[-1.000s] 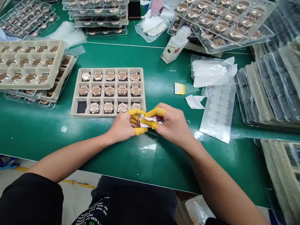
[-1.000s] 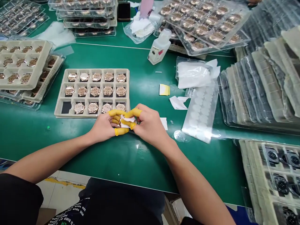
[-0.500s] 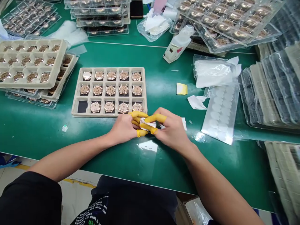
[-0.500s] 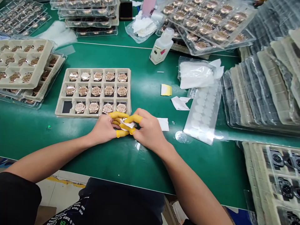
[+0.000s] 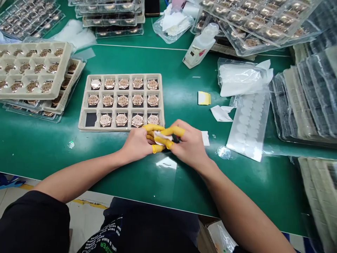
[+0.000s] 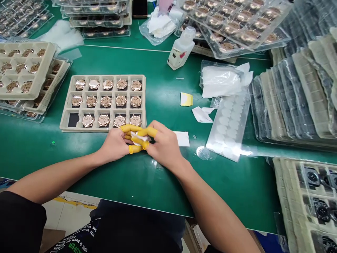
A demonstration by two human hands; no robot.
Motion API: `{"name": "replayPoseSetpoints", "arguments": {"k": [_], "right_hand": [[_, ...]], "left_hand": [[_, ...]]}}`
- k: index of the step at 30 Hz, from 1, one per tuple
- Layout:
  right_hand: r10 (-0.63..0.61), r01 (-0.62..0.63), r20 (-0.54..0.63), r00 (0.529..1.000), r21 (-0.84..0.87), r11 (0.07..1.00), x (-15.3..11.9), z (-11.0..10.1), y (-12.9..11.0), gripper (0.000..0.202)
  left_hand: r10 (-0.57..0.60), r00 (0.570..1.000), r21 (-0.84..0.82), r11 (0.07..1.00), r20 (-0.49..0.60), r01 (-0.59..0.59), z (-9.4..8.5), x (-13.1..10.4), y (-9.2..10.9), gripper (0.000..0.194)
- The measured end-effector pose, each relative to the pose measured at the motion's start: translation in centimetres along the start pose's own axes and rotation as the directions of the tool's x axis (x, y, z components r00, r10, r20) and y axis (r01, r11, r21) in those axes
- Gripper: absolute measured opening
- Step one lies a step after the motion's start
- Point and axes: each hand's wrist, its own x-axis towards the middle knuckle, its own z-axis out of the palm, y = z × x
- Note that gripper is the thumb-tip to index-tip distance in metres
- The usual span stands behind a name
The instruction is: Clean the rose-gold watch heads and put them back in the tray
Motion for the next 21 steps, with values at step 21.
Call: {"name": "replayPoseSetpoints", "arguments": {"k": [21], "right_hand": [[0.489, -0.629, 0.396, 0.777, 0.463, 0.625, 0.7, -4.3, 1.0, 0.078]], "left_hand": [[0.64, 0.768, 0.441, 0.687, 0.011, -0.578, -0.7, -0.9, -1.2, 0.042]]}}
